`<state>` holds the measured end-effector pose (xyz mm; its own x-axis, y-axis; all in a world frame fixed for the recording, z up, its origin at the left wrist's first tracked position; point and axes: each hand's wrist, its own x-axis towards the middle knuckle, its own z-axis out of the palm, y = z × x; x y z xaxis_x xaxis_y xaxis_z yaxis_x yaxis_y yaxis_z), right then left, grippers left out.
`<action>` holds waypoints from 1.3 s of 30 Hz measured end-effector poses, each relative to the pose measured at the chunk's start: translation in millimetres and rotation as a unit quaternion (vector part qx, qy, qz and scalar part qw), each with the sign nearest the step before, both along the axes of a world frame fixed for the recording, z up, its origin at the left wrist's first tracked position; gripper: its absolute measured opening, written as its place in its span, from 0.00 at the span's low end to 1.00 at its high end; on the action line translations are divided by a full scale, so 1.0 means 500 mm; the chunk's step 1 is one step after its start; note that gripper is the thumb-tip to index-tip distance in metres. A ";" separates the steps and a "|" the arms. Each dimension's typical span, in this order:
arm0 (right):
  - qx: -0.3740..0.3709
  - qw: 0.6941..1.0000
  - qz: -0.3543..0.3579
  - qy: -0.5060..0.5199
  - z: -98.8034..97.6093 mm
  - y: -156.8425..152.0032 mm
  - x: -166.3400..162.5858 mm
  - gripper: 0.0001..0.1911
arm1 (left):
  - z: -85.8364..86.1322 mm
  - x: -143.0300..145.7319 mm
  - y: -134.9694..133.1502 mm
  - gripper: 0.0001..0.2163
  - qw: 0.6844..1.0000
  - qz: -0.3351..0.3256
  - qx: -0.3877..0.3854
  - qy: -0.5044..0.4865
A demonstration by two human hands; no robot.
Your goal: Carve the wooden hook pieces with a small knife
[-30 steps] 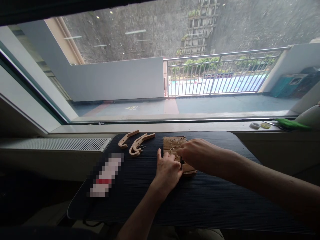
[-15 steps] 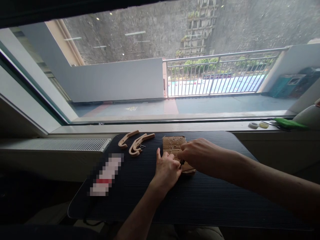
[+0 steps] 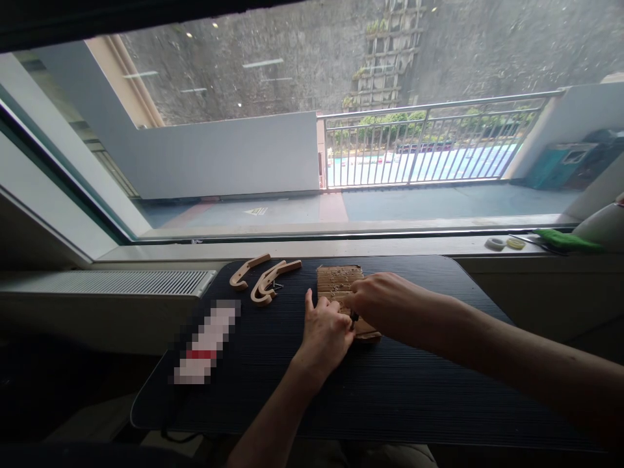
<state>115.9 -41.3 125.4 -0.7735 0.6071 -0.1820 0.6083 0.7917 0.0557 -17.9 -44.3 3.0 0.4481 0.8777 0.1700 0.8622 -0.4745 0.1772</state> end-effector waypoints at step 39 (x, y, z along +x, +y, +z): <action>0.047 0.996 -0.009 -0.076 -0.004 0.007 -0.003 0.09 | -0.011 -0.001 0.001 0.06 1.000 -0.004 0.026 -0.013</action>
<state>114.6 -37.8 123.2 -0.7297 0.6406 -0.2390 0.6014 0.7676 0.2216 -18.5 -43.6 -2.4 0.4501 0.8637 0.2269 0.8538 -0.4906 0.1738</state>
